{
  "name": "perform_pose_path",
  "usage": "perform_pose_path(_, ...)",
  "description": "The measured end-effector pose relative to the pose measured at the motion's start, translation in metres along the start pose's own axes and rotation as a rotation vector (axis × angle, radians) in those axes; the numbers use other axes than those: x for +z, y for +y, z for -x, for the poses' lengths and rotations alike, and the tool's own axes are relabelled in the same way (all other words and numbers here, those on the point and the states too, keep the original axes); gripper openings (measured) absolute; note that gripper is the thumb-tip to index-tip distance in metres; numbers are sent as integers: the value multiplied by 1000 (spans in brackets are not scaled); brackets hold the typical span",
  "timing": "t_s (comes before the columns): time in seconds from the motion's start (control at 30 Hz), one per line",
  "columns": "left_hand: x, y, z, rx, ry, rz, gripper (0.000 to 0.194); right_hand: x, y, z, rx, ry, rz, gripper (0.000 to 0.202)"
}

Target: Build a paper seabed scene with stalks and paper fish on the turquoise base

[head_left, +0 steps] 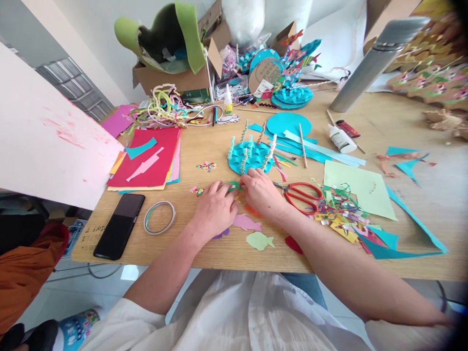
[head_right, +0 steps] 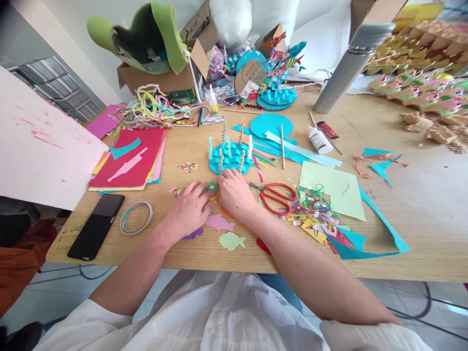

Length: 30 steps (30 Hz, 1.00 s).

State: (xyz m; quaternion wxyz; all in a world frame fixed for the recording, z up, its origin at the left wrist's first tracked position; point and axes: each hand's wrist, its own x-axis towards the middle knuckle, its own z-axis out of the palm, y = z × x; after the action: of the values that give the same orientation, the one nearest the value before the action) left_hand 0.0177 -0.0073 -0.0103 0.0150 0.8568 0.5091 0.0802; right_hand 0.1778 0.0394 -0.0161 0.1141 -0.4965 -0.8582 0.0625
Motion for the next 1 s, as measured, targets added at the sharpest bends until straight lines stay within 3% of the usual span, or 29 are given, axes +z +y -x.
perform_pose_path(1.0, 4, 1, 2, 3, 1, -49, 37, 3, 3, 0, 29, 31, -86, 25)
